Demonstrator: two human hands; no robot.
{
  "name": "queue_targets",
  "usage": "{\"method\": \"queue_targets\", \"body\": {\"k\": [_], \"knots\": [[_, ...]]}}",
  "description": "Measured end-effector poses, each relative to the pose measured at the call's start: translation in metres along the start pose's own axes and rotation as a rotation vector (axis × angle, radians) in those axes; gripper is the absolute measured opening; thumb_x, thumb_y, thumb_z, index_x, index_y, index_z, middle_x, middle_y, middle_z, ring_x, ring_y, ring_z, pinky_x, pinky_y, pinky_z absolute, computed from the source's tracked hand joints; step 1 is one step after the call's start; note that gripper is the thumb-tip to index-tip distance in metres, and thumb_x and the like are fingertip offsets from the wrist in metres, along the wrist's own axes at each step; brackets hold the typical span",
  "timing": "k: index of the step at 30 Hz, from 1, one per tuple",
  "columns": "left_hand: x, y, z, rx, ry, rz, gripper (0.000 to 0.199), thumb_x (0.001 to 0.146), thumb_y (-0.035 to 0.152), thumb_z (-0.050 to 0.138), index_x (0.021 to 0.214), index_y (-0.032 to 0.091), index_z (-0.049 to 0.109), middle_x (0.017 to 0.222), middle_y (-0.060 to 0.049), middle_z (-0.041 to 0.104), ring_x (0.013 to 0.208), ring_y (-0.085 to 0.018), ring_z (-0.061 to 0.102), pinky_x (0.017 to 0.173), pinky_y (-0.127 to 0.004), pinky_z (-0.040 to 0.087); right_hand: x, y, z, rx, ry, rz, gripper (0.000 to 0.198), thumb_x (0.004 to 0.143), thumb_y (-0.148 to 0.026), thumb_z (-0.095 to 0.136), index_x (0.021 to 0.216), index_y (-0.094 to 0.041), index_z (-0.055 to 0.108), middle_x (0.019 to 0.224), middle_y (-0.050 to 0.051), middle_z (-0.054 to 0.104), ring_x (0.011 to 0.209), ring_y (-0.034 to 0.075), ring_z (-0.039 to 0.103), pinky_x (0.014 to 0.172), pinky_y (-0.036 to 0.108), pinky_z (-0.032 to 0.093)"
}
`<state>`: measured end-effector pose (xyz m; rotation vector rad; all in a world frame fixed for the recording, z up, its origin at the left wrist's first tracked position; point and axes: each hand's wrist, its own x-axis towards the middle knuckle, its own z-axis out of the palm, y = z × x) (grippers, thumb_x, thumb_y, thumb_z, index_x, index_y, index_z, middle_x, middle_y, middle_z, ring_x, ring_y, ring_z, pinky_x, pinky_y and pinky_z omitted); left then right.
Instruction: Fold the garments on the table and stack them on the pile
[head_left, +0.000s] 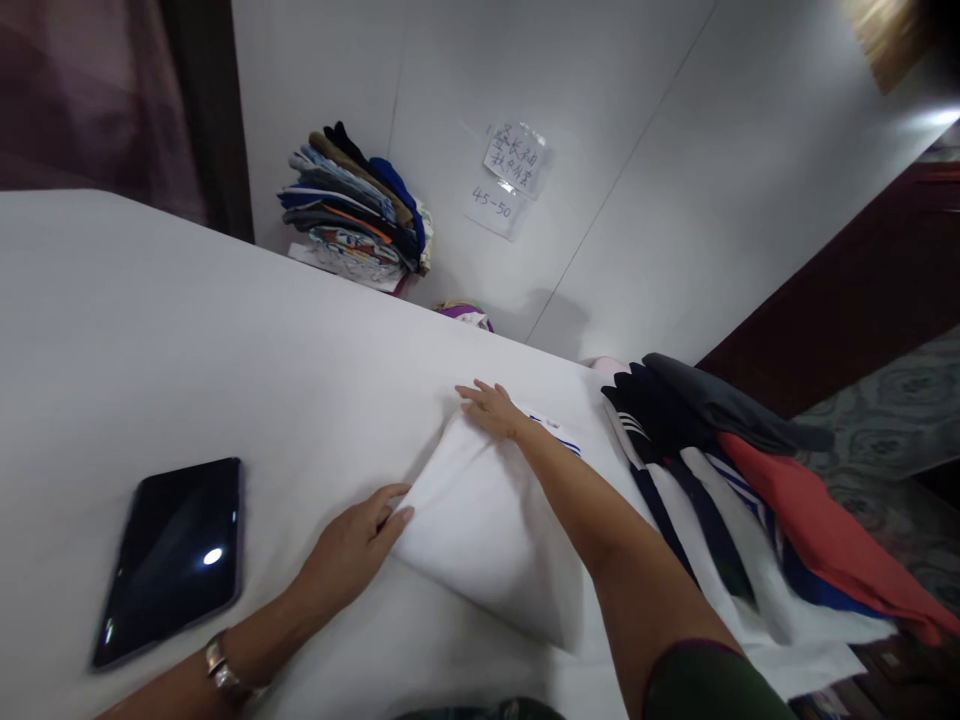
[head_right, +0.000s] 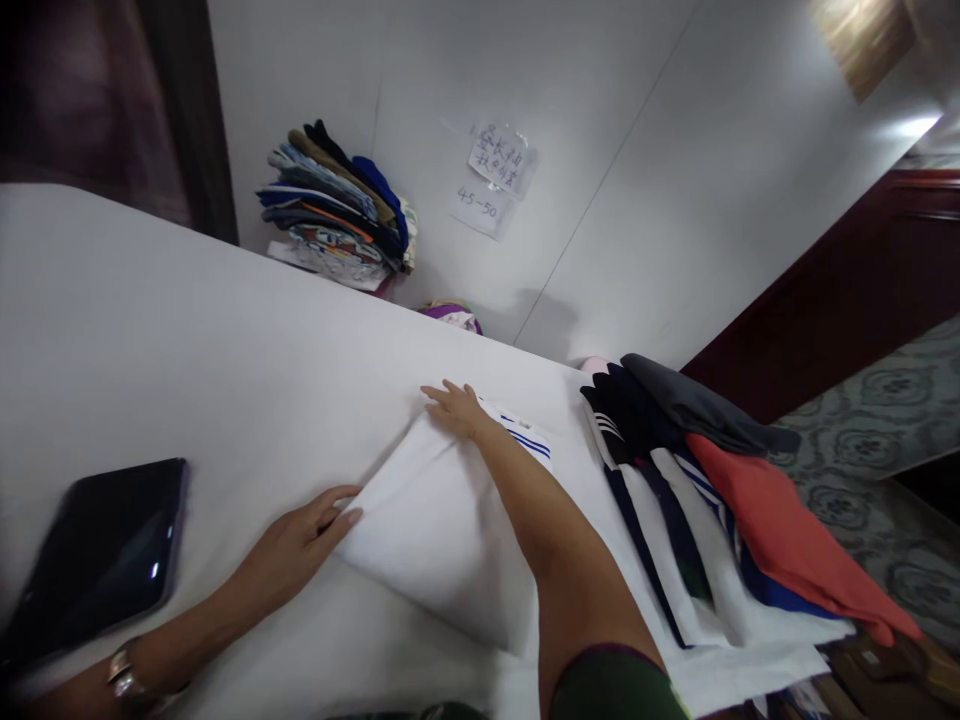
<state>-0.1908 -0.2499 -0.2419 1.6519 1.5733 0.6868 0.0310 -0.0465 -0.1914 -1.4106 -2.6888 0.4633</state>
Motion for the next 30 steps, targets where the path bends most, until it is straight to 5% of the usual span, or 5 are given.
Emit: {"method": "queue_targets", "body": {"k": [5,11,20,26,30], "knots": [[-0.002,0.001,-0.002,-0.062,-0.01,0.023,0.043,0.09,0.051,0.038,0.117,0.023,0.058,0.08,-0.001,0.074,0.075,-0.024,0.066,0.071,-0.035,0.044,0.019,0.003,0.0,-0.233,0.019,-0.026,0.041,0.1,-0.037,0.042,0.134,-0.024,0.06,0.106,0.007,0.077,0.126,0.024,0.056,0.123,0.048,0.008],[-0.002,0.002,0.0,-0.039,-0.002,-0.003,0.042,0.09,0.046,0.036,0.115,0.021,0.06,0.075,-0.002,0.072,0.074,-0.024,0.066,0.068,-0.034,0.043,0.029,0.008,0.018,-0.349,0.057,0.037,0.039,0.1,-0.043,0.046,0.123,-0.02,0.067,0.108,0.012,0.074,0.113,0.024,0.062,0.115,0.039,0.024],[-0.001,0.002,0.001,0.007,0.008,-0.017,0.041,0.09,0.04,0.037,0.118,0.021,0.06,0.087,-0.004,0.075,0.085,-0.025,0.068,0.073,-0.034,0.044,0.033,0.004,0.033,-0.183,0.107,0.133,0.053,0.097,-0.054,0.047,0.14,-0.023,0.054,0.129,0.01,0.066,0.128,0.026,0.052,0.116,0.044,0.024],[-0.001,-0.002,0.003,0.024,0.019,0.023,0.046,0.09,0.044,0.036,0.122,0.02,0.059,0.079,-0.003,0.073,0.08,-0.025,0.066,0.069,-0.035,0.043,-0.019,0.003,0.009,0.064,0.284,0.126,0.049,0.101,-0.05,0.036,0.142,-0.027,0.051,0.153,0.006,0.047,0.148,0.023,0.03,0.123,0.05,0.013],[0.001,-0.002,0.003,0.051,0.011,0.024,0.047,0.089,0.043,0.034,0.121,0.02,0.059,0.085,-0.004,0.074,0.083,-0.025,0.067,0.074,-0.034,0.045,-0.058,0.011,0.016,-0.016,0.175,0.16,0.053,0.099,-0.05,0.043,0.147,-0.027,0.045,0.161,0.008,0.034,0.152,0.027,0.021,0.122,0.056,0.012]]}}
